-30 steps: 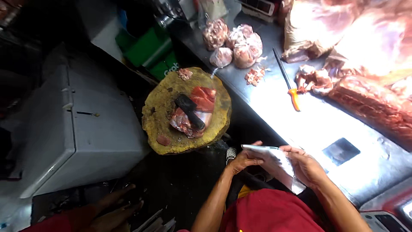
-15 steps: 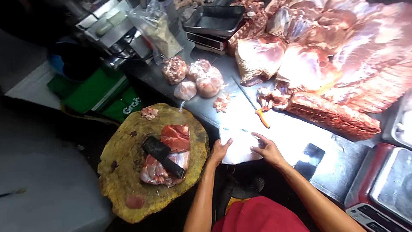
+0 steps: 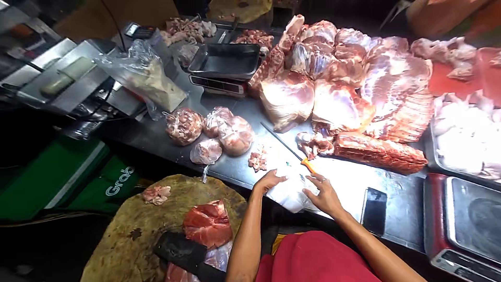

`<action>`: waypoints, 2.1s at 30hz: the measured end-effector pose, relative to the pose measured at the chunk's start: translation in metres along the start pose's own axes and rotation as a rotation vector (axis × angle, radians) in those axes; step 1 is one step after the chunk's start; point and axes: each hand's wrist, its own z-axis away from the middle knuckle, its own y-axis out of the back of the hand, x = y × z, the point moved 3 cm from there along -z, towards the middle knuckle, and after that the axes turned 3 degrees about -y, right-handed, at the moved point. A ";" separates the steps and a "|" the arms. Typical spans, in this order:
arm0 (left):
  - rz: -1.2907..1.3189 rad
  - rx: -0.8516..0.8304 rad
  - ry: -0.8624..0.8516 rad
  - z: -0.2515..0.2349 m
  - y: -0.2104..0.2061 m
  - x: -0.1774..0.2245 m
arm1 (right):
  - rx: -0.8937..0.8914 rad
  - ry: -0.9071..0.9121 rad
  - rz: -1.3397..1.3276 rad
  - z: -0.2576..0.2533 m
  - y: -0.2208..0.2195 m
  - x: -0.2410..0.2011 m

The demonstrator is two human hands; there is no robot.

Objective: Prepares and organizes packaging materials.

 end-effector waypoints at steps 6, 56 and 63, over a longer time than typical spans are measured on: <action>-0.496 0.259 0.135 -0.009 -0.001 -0.007 | -0.284 -0.062 0.199 -0.022 -0.035 -0.004; -1.112 0.490 -0.295 -0.038 -0.089 -0.060 | -0.284 -0.030 -0.386 -0.011 -0.003 0.021; -0.591 0.367 -0.388 -0.036 -0.065 -0.057 | -0.270 0.001 -0.259 0.015 -0.014 0.005</action>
